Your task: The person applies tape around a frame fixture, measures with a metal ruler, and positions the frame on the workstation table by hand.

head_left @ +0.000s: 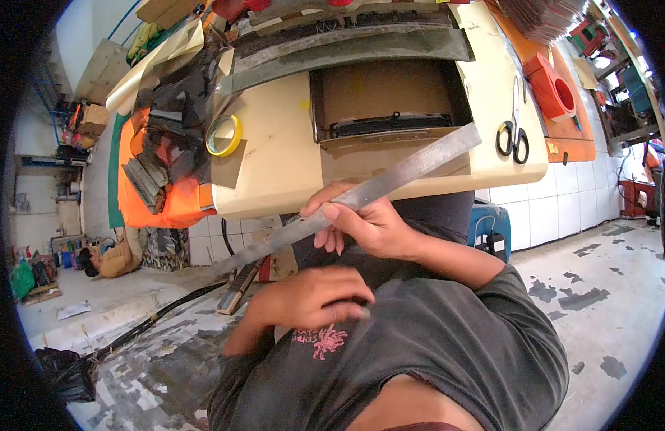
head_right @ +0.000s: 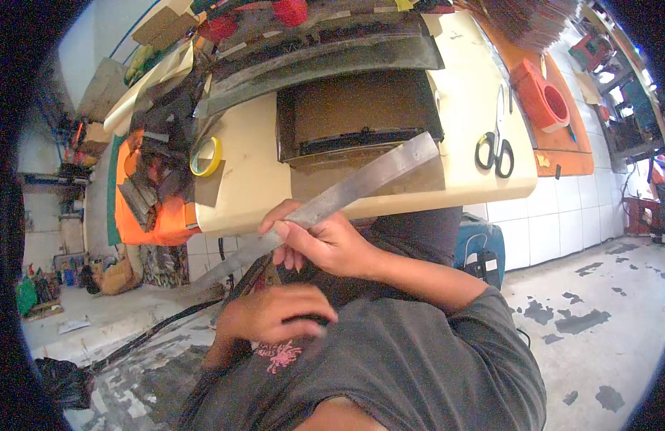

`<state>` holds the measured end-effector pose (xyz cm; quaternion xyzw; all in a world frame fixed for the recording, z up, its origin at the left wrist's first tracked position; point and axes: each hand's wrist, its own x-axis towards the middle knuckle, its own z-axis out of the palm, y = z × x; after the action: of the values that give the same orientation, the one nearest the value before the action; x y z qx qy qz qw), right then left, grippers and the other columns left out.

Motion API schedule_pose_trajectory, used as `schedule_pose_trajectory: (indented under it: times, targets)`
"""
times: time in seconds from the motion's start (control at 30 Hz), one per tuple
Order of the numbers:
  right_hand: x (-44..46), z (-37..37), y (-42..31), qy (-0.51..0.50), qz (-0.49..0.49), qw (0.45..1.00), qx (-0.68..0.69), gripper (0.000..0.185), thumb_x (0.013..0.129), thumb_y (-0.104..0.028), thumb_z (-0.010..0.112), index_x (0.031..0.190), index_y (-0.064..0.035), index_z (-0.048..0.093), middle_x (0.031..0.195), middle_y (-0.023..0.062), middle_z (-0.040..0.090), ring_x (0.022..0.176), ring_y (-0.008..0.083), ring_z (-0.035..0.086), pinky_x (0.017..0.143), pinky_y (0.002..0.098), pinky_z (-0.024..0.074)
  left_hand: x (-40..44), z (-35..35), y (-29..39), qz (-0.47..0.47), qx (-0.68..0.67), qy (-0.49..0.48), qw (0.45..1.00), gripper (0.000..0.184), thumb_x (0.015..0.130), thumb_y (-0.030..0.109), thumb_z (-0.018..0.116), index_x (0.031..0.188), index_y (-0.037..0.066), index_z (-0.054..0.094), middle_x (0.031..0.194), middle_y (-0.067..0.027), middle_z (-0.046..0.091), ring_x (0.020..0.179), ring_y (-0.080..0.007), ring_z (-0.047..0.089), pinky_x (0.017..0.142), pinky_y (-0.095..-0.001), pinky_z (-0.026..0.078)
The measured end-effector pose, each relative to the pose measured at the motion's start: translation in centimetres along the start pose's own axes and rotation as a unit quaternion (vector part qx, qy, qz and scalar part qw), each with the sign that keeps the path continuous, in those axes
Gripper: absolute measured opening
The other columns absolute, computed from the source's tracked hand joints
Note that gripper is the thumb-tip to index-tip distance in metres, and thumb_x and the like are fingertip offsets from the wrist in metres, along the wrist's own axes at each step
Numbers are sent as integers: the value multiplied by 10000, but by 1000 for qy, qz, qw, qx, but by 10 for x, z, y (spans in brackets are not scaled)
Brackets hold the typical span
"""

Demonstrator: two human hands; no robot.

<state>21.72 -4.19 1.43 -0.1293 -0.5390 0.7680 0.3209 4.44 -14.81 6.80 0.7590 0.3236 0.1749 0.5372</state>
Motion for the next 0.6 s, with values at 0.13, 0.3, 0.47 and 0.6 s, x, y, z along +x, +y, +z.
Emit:
schedule_pose_trajectory:
  times: [0.13, 0.3, 0.47, 0.6]
  targets:
    - [-1, 6, -8, -14, 32, 990, 137, 342, 1161, -248, 482, 1291, 35, 625, 882, 139, 745, 702, 157, 719, 597, 267, 583, -14, -4, -23, -198, 77, 85, 973, 486, 977, 424, 754, 1258, 31, 701, 1215, -172, 711, 1119, -371, 709, 961, -486, 550]
    - [-6, 17, -7, -47, 76, 965, 245, 362, 1163, -257, 459, 1295, 43, 614, 836, 155, 748, 652, 180, 721, 561, 269, 582, -38, -30, 5, -249, -223, 318, 887, 475, 904, 365, 845, 1249, 61, 722, 1223, -144, 713, 1095, -358, 697, 869, -490, 574]
    - [-10, 33, -12, -105, 162, 922, 334, 347, 1158, -264, 472, 1299, 25, 601, 826, 169, 758, 646, 206, 736, 558, 272, 584, -48, -24, -9, 210, 108, 390, 890, 363, 816, 468, 897, 1063, 215, 815, 1274, -162, 722, 1155, -364, 663, 837, -436, 550]
    - [-10, 46, -10, -129, 211, 894, 375, 326, 1158, -257, 472, 1304, 12, 582, 827, 166, 751, 648, 222, 738, 565, 287, 591, -47, -33, -15, 313, 98, 345, 879, 300, 839, 498, 891, 947, 222, 854, 1163, -45, 791, 1163, -334, 684, 953, -509, 493]
